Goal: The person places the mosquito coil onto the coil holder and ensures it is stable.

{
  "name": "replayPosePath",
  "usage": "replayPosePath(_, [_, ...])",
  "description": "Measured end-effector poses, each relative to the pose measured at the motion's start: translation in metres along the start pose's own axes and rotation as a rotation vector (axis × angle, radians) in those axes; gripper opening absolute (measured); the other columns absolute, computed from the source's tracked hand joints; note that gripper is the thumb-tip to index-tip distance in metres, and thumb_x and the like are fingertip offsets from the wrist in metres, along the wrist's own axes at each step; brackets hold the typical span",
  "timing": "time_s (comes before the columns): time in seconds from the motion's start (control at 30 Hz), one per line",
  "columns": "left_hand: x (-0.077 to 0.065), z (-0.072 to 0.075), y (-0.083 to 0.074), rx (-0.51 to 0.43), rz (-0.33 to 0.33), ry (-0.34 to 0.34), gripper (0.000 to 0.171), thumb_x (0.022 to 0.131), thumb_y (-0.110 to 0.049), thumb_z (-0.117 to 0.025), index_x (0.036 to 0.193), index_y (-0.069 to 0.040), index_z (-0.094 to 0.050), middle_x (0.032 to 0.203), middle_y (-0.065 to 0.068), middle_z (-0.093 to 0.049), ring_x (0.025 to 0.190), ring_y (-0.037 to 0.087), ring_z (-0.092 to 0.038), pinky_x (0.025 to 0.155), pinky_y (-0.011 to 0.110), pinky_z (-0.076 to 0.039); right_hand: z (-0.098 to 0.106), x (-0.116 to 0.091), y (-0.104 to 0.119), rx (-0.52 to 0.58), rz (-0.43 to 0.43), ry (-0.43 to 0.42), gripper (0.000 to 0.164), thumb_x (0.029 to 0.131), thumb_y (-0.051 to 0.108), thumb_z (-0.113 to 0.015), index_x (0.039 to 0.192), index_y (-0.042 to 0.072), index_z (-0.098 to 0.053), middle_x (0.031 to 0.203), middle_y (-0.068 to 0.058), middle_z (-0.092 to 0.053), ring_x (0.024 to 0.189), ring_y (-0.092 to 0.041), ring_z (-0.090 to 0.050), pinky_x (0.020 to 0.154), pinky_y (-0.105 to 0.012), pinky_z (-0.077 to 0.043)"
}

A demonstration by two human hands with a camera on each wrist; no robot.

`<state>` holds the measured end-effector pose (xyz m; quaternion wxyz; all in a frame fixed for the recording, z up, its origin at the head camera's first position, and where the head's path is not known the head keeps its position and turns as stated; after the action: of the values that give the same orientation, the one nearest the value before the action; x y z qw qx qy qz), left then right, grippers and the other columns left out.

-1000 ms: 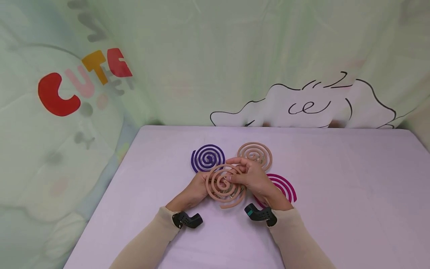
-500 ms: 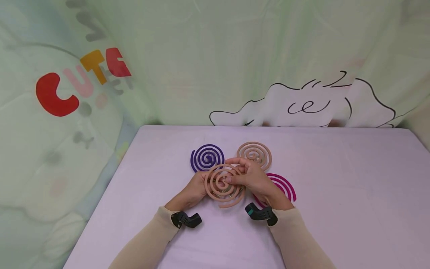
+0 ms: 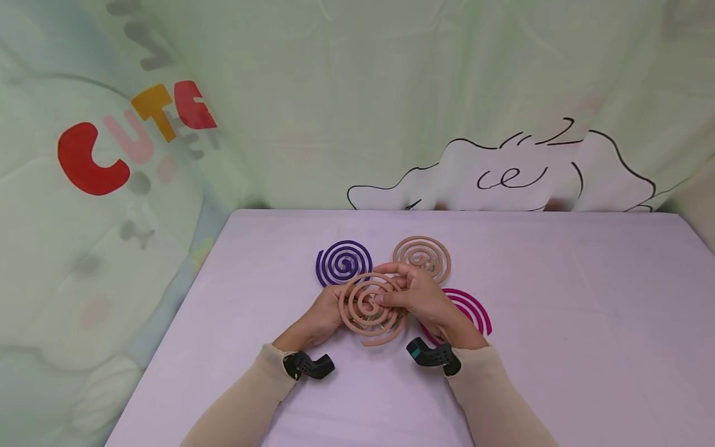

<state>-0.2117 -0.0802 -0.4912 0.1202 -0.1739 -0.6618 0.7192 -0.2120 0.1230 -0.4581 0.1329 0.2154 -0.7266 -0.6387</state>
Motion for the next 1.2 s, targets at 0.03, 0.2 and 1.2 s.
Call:
replayPosePath(0.03, [-0.0001,0.0000,0.0000,0.002,-0.001,0.000,0.022,0.095,-0.001,-0.072,0.114,0.011,-0.073,0.110,0.011,-0.074,0.093,0.005,-0.057,0.071,0.017,-0.049,-0.0002,0.0000,0.0000,0.000,-0.002,0.001,0.062,0.090,-0.012,-0.068,0.144,-0.017,-0.039,0.085,-0.007,-0.073,0.068,-0.013,-0.069,0.061,-0.025,-0.060])
replayPosePath(0.2, [-0.0005,-0.0002,0.0000,0.003,0.003,0.000,0.022,0.095,-0.001,-0.071,0.114,0.011,-0.073,0.108,0.009,-0.073,0.093,0.006,-0.057,0.072,0.017,-0.049,-0.0003,-0.0004,0.0000,0.001,-0.012,0.001,0.060,0.091,-0.012,-0.069,0.143,-0.017,-0.039,0.084,-0.008,-0.073,0.067,-0.012,-0.069,0.061,-0.024,-0.060])
replayPosePath(1.2, [-0.0007,0.0001,0.0012,-0.057,0.015,0.022,0.024,0.095,0.000,-0.072,0.115,0.013,-0.072,0.103,0.002,-0.075,0.089,0.004,-0.058,0.068,0.017,-0.049,-0.0018,-0.0005,-0.0007,-0.020,0.001,0.027,0.056,0.093,-0.009,-0.067,0.142,-0.019,-0.041,0.081,-0.005,-0.071,0.068,-0.011,-0.069,0.060,-0.024,-0.059])
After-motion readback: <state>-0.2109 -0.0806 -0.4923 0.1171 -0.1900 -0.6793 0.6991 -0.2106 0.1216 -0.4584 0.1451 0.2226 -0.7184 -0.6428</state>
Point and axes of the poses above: each hand's wrist, its own x-axis towards the middle knuckle, its own z-axis out of the back of the hand, y = z × x, the point moved 2 cm from there along x, towards the middle knuckle
